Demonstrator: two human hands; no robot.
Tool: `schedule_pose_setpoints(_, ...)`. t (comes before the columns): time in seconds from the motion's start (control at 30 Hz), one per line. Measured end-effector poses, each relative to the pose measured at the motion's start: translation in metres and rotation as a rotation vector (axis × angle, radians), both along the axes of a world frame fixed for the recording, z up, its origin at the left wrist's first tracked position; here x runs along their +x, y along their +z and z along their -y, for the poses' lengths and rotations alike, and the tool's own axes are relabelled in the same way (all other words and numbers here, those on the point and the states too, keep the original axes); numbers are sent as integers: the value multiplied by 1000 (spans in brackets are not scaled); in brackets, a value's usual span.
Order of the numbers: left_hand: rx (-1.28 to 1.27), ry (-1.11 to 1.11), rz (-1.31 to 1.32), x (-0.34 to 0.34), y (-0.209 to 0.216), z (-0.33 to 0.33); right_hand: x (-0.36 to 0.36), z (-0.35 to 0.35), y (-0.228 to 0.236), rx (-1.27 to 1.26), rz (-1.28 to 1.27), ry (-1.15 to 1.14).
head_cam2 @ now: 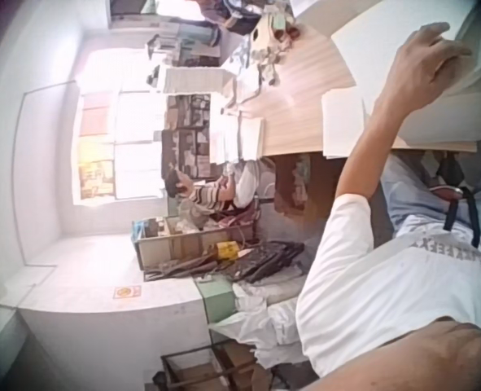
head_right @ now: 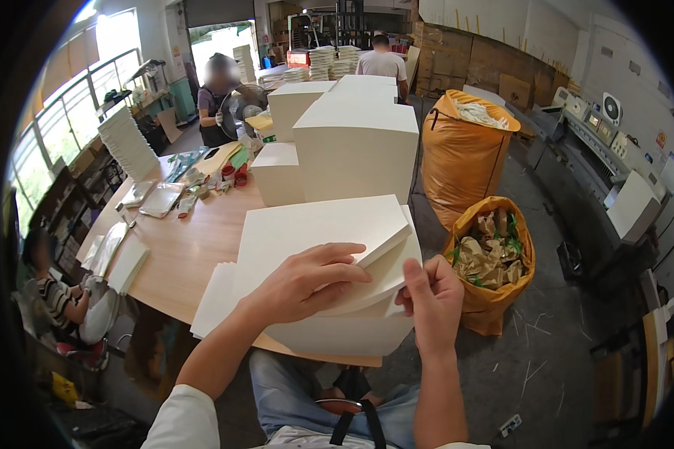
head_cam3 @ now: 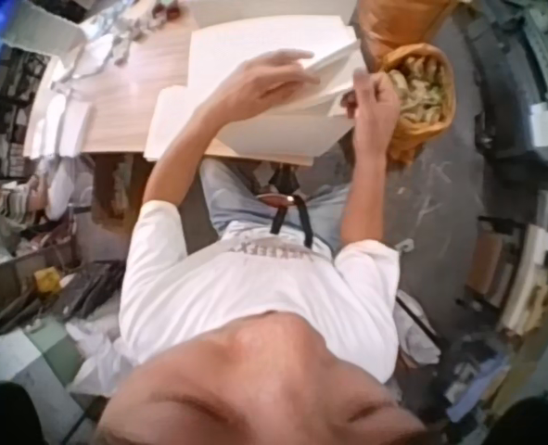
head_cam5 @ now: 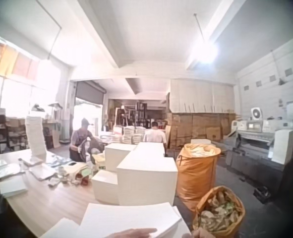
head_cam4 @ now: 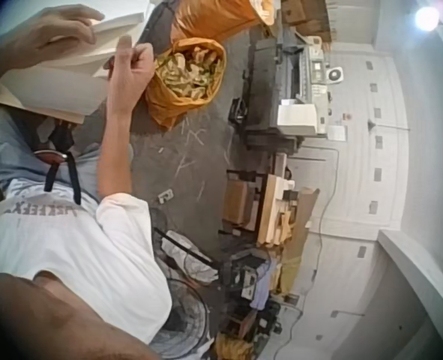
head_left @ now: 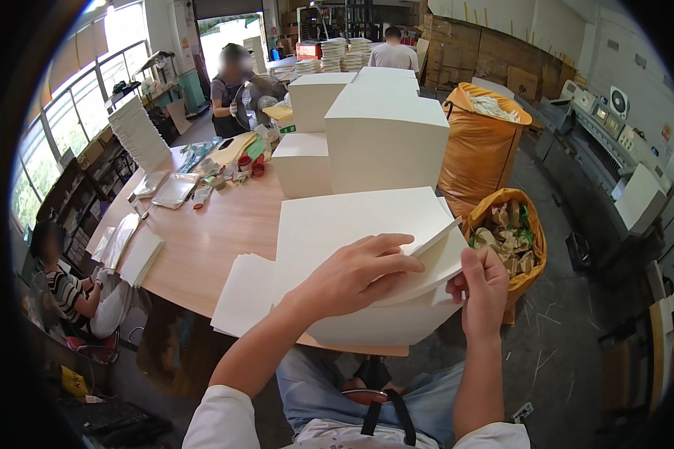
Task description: The person repeatedly picks up small stacks of white paper sheets from a table and places them onto a larger stack. The hands lift, align, and set down the sheets in a repetitive cycle.
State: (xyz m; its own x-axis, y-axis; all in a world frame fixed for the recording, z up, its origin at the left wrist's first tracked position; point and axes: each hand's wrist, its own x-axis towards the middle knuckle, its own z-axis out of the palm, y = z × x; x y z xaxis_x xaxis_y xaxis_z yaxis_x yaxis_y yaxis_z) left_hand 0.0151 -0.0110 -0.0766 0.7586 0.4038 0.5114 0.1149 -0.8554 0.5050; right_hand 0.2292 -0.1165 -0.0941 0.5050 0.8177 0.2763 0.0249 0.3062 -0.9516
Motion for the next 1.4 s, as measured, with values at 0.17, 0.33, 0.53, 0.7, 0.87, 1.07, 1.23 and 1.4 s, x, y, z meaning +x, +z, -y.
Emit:
schedule_pose_setpoints(0.17,3,-3,-26,-3,2,0,4,1,8,-21,-186,128)
schedule_pose_setpoints(0.33,-42,10,-36,-1,6,3,3,1,9,-23,-229,119)
schedule_pose_setpoints(0.53,-113,-5,-11,-3,3,-1,11,3,7,-53,-150,145)
schedule_pose_setpoints(0.7,-67,-6,-1,-2,-1,-3,10,4,3,10,-275,137)
schedule_pose_setpoints(0.87,-53,36,12,1,5,7,1,-5,-2,13,97,21)
schedule_pose_setpoints(1.07,76,-35,-9,-2,-1,-1,6,-3,11,-25,-191,168)
schedule_pose_setpoints(1.23,25,-4,-10,-1,4,3,7,-1,12,-27,-183,171)
schedule_pose_setpoints(1.4,-74,-16,12,-2,5,0,11,0,9,-46,-146,163)
